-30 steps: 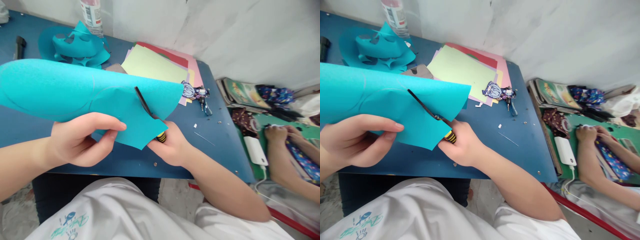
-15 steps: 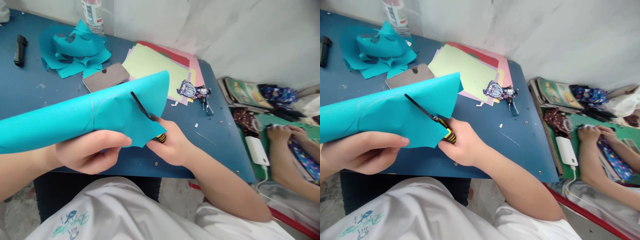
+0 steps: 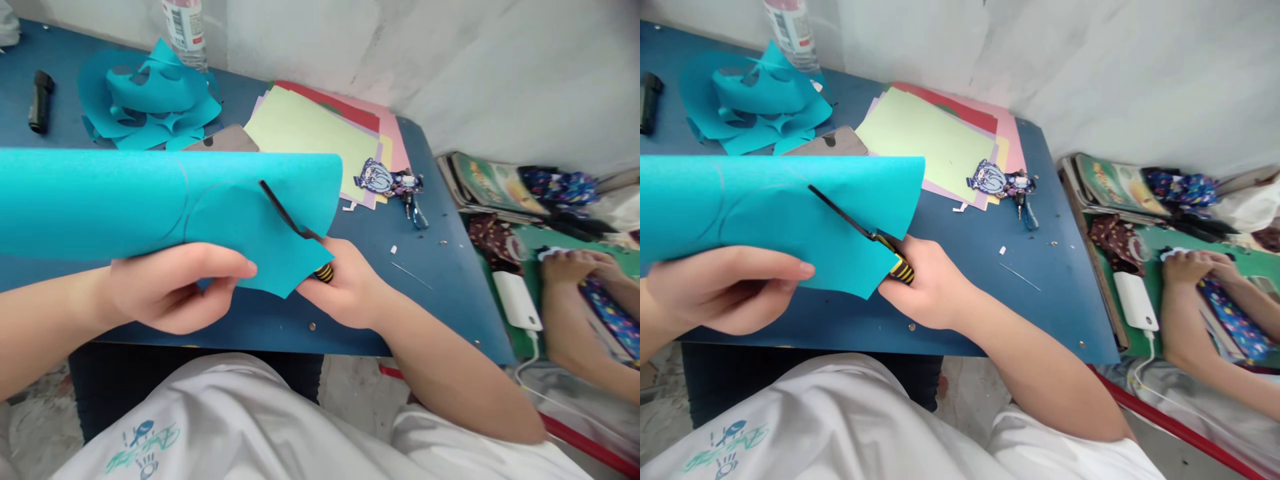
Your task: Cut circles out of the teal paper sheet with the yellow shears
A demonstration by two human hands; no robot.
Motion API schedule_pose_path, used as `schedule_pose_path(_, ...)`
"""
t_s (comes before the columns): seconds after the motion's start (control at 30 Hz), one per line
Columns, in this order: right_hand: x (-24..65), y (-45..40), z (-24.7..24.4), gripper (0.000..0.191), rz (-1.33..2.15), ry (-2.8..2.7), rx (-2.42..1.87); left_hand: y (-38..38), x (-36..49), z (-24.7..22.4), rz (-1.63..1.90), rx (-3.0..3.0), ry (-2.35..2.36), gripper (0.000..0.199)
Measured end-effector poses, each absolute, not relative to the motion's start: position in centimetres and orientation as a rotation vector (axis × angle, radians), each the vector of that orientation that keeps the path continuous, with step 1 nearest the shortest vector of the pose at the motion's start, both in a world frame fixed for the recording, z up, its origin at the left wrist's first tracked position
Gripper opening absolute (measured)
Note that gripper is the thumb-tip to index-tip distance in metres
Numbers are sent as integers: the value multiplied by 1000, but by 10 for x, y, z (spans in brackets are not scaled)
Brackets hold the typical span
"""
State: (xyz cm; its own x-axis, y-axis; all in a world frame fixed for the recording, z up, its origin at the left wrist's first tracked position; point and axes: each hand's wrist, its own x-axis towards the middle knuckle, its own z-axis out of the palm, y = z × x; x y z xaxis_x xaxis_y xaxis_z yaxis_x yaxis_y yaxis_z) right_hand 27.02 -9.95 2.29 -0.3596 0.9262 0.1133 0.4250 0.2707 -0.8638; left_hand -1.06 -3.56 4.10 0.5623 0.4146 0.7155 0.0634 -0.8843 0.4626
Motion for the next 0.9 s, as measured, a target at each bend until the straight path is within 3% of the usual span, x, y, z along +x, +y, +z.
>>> schedule_pose_path(0.17, 268, -100, 22, 2, 1090, -1831, -1185, -24, -9, 42, 1275, 2461, 339, 31)
schedule_pose_path(0.9, 267, -100, 23, 9, 1126, -1796, -1160, -25, -2, 44, 1439, 2450, 232, 33)
